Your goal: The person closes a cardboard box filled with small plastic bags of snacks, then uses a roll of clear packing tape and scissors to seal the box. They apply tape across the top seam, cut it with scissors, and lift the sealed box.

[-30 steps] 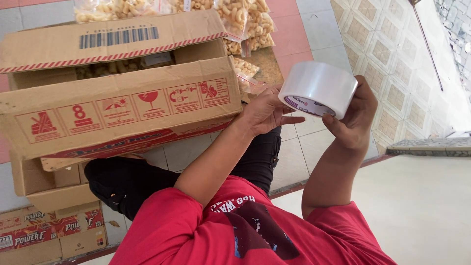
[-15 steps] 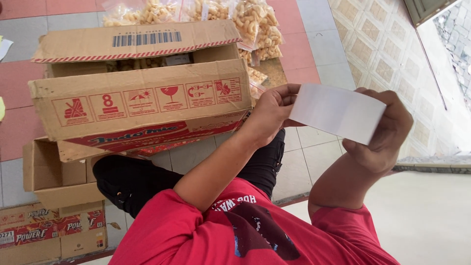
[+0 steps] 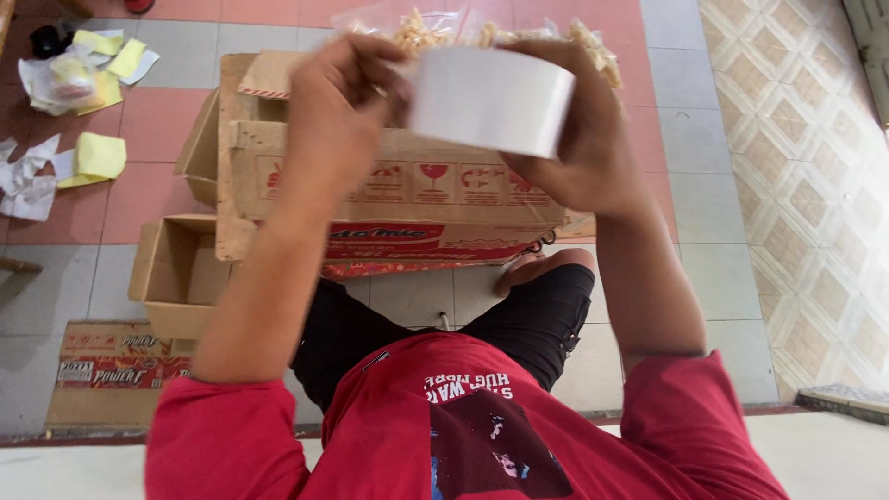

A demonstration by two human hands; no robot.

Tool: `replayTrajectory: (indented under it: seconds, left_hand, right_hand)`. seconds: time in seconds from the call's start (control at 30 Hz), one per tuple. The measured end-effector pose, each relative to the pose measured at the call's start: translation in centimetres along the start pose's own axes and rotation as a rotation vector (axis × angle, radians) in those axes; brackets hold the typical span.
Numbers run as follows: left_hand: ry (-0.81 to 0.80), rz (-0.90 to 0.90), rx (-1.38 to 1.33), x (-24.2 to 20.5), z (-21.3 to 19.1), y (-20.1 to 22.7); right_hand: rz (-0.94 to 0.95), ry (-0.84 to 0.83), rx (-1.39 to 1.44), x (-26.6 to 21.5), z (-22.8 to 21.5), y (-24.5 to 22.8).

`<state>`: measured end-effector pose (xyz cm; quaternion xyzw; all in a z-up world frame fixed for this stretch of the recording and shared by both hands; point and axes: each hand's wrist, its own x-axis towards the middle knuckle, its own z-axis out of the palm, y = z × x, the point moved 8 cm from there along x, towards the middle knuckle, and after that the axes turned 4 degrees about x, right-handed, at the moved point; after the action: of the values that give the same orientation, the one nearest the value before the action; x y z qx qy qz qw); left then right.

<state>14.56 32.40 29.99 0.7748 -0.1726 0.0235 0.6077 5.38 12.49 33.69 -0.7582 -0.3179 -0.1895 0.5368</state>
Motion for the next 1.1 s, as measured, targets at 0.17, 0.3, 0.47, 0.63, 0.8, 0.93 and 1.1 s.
replayTrajectory:
  seconds: [0.17,0.3,0.47,0.63,0.8,0.93,1.1]
  left_hand:
    - [0.084,0.078,0.09,4.0,-7.3,-6.1]
    - [0.166,-0.133,0.308,3.5,-10.0,-9.2]
    - [0.185,-0.182,0.317,2.9,-10.3,-11.0]
    - [0.22,-0.094,0.351,2.7,-11.7,-9.6]
    - [0.26,-0.127,0.325,1.6,-14.6,-10.5]
    - [0.267,-0.228,0.234,0.5,-16.0,-11.9]
    - [0.284,-0.304,0.137,-0.3,-16.1,-13.9]
  right_hand:
    - [0.125,-0.142,0.027,5.1,7.7,5.2]
    - [0.23,-0.217,-0.038,4.9,11.4,11.1]
    - [0.341,-0.256,-0.039,4.3,12.1,13.3]
    - [0.31,-0.248,-0.143,5.8,12.4,12.9]
    - [0.259,-0.308,-0.219,6.9,14.7,12.3]
    - [0.213,-0.339,-0.262,7.2,16.1,12.7]
    - [0.251,-0.357,-0.283,7.1,16.5,12.7]
